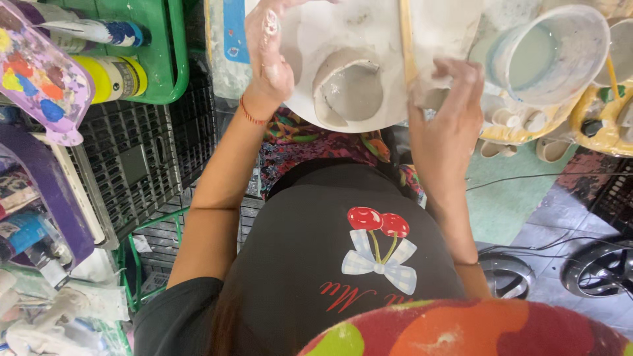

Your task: The person uses a wooden tool and their hands to smooth the interior and edges of a small clay bowl on a white rotating plate. They dip the tool into water and run it along the clay surface while rotating the plate.

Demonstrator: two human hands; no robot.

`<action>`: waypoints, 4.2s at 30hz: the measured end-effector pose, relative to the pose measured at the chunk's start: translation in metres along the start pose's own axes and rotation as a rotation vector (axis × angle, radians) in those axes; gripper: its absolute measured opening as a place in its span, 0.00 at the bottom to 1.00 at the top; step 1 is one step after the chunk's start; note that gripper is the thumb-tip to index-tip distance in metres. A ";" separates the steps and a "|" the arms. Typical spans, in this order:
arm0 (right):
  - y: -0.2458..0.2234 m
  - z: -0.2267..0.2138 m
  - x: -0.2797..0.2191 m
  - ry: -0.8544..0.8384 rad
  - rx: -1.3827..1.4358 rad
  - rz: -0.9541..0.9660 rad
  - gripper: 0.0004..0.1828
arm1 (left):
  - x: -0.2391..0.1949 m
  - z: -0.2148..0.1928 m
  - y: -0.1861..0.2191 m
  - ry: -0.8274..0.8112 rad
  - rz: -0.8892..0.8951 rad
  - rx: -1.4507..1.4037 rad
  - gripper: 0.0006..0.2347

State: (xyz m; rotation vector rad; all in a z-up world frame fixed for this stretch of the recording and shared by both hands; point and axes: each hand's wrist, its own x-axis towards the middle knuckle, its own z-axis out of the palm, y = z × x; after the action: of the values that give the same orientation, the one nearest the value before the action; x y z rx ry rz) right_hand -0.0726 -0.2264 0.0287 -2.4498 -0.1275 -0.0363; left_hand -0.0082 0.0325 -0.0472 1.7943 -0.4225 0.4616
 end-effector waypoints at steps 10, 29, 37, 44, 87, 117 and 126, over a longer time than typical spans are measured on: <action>-0.004 -0.011 0.007 -0.045 0.422 -0.257 0.27 | 0.002 -0.005 0.089 -0.056 -0.177 -0.032 0.15; -0.003 0.010 0.031 0.004 0.722 -0.239 0.09 | 0.024 -0.001 0.093 -0.266 -0.262 -0.237 0.10; 0.004 0.019 0.028 0.122 1.131 0.161 0.10 | 0.027 -0.002 0.067 -0.089 -0.362 -0.144 0.08; 0.027 0.016 0.011 -0.031 0.935 0.135 0.08 | 0.025 0.005 0.037 -0.136 -0.258 0.252 0.07; -0.044 0.023 0.031 -0.215 -0.270 -0.753 0.58 | 0.035 0.037 0.091 0.792 -0.628 -1.767 0.30; -0.076 0.003 0.032 -0.500 0.061 -0.704 0.62 | 0.063 0.031 0.092 0.985 -0.663 -1.956 0.34; -0.077 0.009 0.032 -0.387 0.015 -0.710 0.62 | 0.071 0.030 0.106 0.719 -0.707 -2.045 0.30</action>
State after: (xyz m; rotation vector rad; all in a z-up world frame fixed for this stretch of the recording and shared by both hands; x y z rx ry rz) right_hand -0.0481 -0.1595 0.0724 -2.2460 -1.1481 0.1277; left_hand 0.0011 -0.0270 0.0689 -0.3200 0.2953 -0.0176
